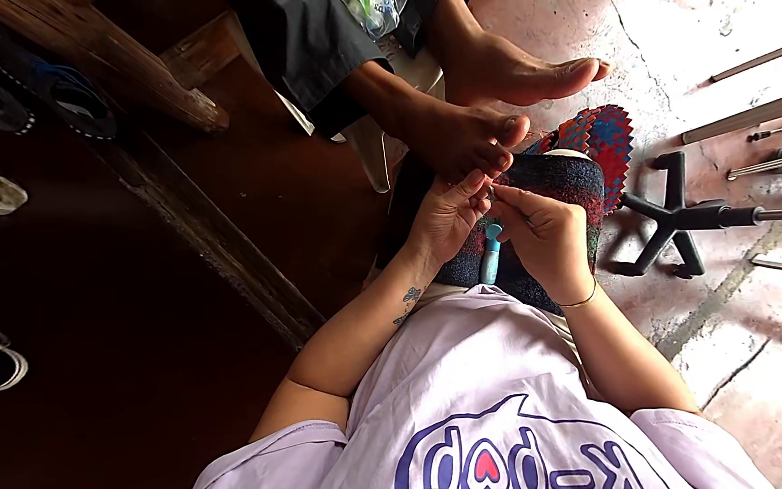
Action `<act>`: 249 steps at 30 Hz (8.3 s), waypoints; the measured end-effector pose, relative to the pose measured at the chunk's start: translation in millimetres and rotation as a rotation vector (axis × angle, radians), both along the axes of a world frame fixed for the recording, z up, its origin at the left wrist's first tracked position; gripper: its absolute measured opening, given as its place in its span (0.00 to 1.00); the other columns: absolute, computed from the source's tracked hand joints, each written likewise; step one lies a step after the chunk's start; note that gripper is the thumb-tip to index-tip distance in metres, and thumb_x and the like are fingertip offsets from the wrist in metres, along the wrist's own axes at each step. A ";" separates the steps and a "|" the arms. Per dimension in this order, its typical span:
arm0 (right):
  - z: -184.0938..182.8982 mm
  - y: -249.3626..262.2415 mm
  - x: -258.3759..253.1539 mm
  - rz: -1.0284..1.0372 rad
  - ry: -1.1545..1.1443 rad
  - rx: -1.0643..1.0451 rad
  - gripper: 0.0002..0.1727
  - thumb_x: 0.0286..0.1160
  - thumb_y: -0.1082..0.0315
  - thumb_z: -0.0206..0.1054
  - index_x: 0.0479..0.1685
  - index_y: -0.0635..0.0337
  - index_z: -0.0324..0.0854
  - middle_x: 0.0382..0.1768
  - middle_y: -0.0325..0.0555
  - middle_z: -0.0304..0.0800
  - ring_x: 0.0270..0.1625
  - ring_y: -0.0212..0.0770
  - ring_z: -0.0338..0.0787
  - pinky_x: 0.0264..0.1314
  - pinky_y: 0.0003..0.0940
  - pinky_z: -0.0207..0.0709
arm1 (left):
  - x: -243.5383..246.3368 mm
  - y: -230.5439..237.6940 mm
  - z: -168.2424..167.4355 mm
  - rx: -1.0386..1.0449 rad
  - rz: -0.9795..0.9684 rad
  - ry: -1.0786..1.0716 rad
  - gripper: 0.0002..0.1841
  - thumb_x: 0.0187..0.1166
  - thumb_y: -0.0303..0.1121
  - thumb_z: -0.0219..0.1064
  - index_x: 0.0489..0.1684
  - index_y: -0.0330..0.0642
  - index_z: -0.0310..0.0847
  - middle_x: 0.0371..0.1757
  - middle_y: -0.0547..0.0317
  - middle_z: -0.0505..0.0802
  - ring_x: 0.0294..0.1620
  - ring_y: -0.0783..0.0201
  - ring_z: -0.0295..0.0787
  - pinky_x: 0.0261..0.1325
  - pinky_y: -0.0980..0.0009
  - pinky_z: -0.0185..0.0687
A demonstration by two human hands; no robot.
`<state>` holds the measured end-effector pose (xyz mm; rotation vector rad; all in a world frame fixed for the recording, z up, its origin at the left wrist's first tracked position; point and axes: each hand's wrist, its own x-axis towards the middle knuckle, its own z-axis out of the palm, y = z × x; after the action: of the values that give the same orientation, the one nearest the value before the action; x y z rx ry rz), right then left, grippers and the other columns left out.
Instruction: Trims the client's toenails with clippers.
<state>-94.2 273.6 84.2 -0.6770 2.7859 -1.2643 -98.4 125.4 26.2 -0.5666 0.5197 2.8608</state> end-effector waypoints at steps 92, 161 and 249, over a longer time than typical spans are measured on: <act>-29.3 -18.8 8.1 -0.079 0.404 0.206 0.14 0.81 0.76 0.61 0.58 0.66 0.89 0.44 0.60 0.87 0.42 0.52 0.89 0.41 0.44 0.80 | -0.4 2.0 -0.5 0.019 0.040 0.018 0.08 0.82 0.17 0.59 0.47 0.41 0.78 0.43 0.53 0.91 0.40 0.65 0.91 0.50 0.72 0.89; 19.3 18.9 -3.0 -0.042 -0.236 -0.255 0.12 0.84 0.73 0.64 0.61 0.60 0.84 0.34 0.36 0.91 0.23 0.22 0.83 0.22 0.14 0.77 | 0.8 9.0 10.4 0.098 -0.104 0.103 0.16 0.92 0.42 0.51 0.46 0.52 0.87 0.47 0.61 0.95 0.49 0.66 0.93 0.57 0.68 0.88; -5.2 -11.1 1.8 -0.135 0.423 0.341 0.12 0.83 0.72 0.64 0.56 0.62 0.91 0.45 0.50 0.95 0.54 0.50 0.92 0.72 0.56 0.71 | -9.0 19.8 19.6 -0.004 0.018 -0.093 0.03 0.82 0.25 0.66 0.43 0.43 0.84 0.44 0.58 0.92 0.45 0.69 0.89 0.52 0.74 0.84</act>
<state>-92.4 262.6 79.0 -0.8215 3.3195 -0.6842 -107.5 145.2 45.9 -0.7041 0.5071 2.8350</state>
